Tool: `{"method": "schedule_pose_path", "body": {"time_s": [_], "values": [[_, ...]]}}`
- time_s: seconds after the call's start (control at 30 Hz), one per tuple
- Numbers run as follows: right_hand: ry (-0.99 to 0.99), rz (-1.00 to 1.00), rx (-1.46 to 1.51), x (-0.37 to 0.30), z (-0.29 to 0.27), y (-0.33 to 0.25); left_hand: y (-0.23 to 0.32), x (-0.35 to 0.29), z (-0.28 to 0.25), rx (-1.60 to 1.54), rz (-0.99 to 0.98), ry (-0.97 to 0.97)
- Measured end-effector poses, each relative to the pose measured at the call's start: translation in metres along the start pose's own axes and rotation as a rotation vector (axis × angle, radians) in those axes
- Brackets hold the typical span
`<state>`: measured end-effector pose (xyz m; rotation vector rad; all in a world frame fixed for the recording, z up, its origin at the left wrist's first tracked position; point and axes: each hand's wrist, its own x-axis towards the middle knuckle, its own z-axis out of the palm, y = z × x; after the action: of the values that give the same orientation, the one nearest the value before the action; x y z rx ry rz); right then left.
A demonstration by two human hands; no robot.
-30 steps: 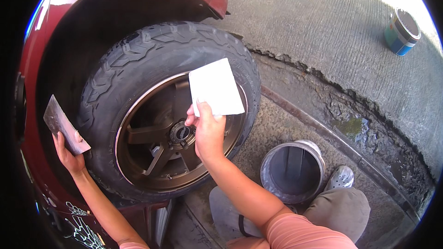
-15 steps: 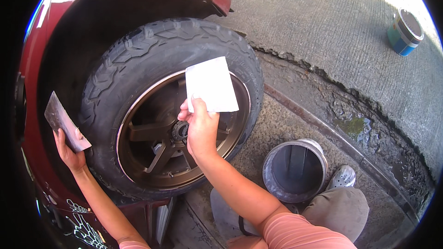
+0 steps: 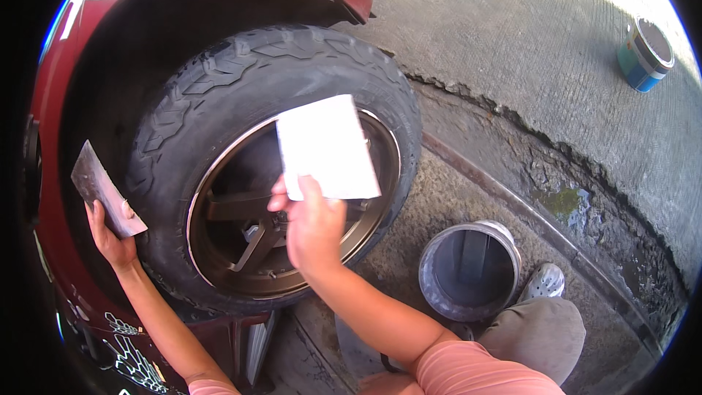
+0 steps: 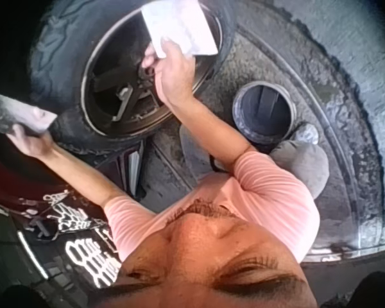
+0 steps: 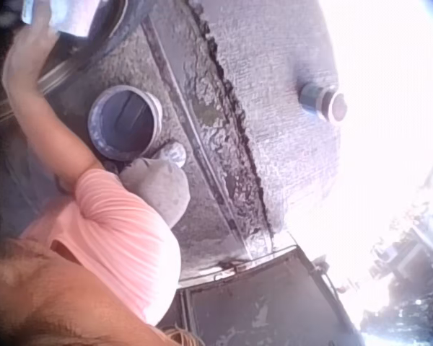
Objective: Applying and smoothing body filler on a car rim.
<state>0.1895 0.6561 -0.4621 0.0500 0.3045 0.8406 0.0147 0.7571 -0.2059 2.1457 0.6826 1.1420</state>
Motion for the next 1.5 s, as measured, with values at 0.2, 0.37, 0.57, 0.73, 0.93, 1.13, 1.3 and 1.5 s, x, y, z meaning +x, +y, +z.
{"method": "schedule_pose_path", "body": {"time_s": [0.2,0.37,0.57,0.73,0.93,1.13,1.3,1.5], "values": [[0.057,-0.312,0.004,0.031,-0.021,-0.078,-0.002,-0.004,0.004,0.023,0.023,0.062],[0.074,-0.457,-0.245,0.028,0.007,-0.105,-0.003,-0.008,-0.014,0.0,-0.004,0.107],[0.272,-0.476,-0.485,0.016,0.054,-0.117,-0.004,-0.008,-0.024,-0.052,-0.176,0.057],[0.322,-0.505,-0.883,-0.003,0.094,-0.154,0.001,0.007,-0.019,-0.182,-0.374,0.023],[0.486,-0.441,-1.354,-0.082,0.119,-0.205,0.014,0.015,-0.016,-0.269,-0.585,-0.049],[0.516,-0.173,-1.797,-0.215,0.118,-0.257,0.071,-0.083,-0.005,-0.346,-0.967,-0.168],[0.375,-0.12,-2.053,-0.288,0.179,-0.25,0.12,-0.189,-0.001,-0.518,-1.274,-0.098],[0.389,-0.032,-1.943,-0.314,0.27,-0.2,0.174,-0.198,-0.001,-0.716,-1.303,-0.169]]}}
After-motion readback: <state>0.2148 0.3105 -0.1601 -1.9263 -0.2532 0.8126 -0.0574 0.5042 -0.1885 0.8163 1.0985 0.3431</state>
